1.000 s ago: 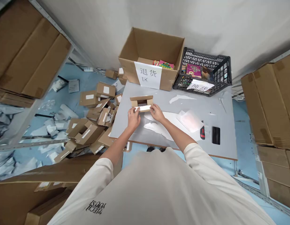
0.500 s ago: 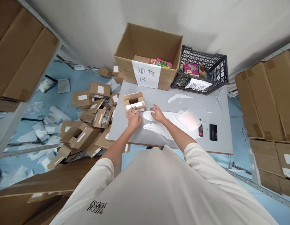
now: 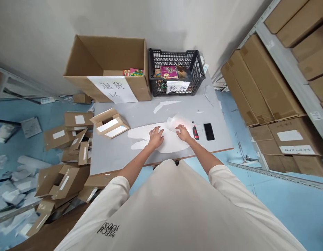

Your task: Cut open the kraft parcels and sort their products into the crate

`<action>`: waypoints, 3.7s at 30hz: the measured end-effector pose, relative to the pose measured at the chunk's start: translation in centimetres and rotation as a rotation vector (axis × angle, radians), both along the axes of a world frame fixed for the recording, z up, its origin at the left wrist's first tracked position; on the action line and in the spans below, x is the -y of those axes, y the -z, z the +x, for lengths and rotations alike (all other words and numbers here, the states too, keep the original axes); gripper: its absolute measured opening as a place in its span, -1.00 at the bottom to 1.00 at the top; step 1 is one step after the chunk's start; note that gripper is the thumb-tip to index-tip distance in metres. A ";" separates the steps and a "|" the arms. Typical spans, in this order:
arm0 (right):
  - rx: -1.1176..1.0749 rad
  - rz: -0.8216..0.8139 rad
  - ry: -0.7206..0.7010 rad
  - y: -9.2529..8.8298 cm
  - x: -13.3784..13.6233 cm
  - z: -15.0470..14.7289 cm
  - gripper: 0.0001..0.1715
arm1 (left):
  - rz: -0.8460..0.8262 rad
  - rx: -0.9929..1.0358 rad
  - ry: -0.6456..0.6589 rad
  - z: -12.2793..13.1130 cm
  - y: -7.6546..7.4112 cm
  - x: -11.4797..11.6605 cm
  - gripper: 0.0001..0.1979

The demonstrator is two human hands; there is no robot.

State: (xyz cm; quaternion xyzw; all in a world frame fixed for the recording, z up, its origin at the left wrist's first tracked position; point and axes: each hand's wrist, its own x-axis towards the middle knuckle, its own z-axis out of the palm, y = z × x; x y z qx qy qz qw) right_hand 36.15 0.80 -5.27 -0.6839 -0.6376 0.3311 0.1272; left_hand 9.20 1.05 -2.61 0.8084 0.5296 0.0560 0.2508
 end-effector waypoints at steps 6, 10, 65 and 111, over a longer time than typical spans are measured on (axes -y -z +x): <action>0.090 -0.054 -0.021 0.7 0.9 7.0 -0.50 | -0.143 -0.027 0.043 8.8 1.7 0.0 -0.40; 0.133 -0.158 -0.123 1.7 -0.1 8.6 -0.52 | -0.210 -0.054 -0.012 12.4 3.5 -0.3 -0.34; 0.231 -0.246 0.279 6.3 -1.8 4.0 -0.43 | -0.170 -0.221 -0.114 11.6 7.5 -0.5 -0.62; -0.286 0.319 -0.492 -7.5 -19.3 -37.8 -0.65 | 0.058 -0.120 -0.620 -27.7 -3.9 -4.9 -0.50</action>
